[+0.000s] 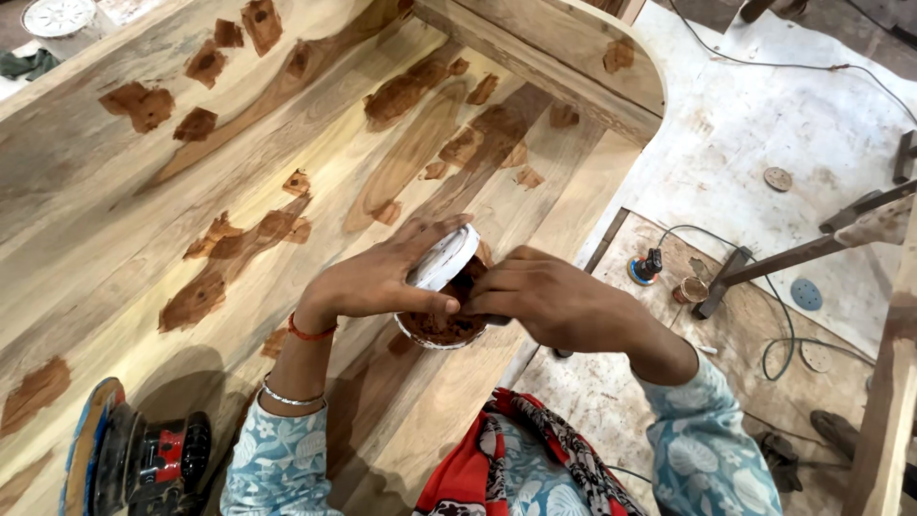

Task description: The person sands the interior and edges of a wooden furniture piece by hand with a sanding block and using a power sander. They apply a substance from a container onto the wood surfaces and rub it in.

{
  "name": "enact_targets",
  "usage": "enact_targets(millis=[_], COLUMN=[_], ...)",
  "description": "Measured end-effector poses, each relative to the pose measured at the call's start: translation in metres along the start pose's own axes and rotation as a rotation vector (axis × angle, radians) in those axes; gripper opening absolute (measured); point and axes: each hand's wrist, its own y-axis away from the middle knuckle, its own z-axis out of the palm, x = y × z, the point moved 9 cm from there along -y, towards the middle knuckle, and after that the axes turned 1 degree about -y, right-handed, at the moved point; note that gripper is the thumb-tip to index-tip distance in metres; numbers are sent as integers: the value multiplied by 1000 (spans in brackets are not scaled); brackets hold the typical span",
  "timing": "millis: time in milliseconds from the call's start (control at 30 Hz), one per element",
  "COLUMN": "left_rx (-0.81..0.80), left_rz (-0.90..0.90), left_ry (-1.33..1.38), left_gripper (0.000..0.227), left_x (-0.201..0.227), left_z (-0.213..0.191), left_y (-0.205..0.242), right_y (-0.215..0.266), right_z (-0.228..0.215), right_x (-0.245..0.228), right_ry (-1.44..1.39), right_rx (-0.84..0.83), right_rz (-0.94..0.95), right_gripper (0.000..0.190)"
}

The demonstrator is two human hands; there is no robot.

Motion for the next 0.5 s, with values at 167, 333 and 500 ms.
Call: enact_targets(millis=[167,333,500], left_rx=[12,9,19], left_rz=[14,8,25], left_ry=[21,3,10], left_gripper=[122,121,119], left_x=[1,2,4], left_z=[-1,-2,-3], left_y=[1,1,1], right_y=[-18,-22,-35], right_z=[27,23,49], right_x=[11,16,10], right_ry=[52,67,263], right_rx=[-196,-300,-469], right_rz=[61,171,144], right_gripper=[41,41,25])
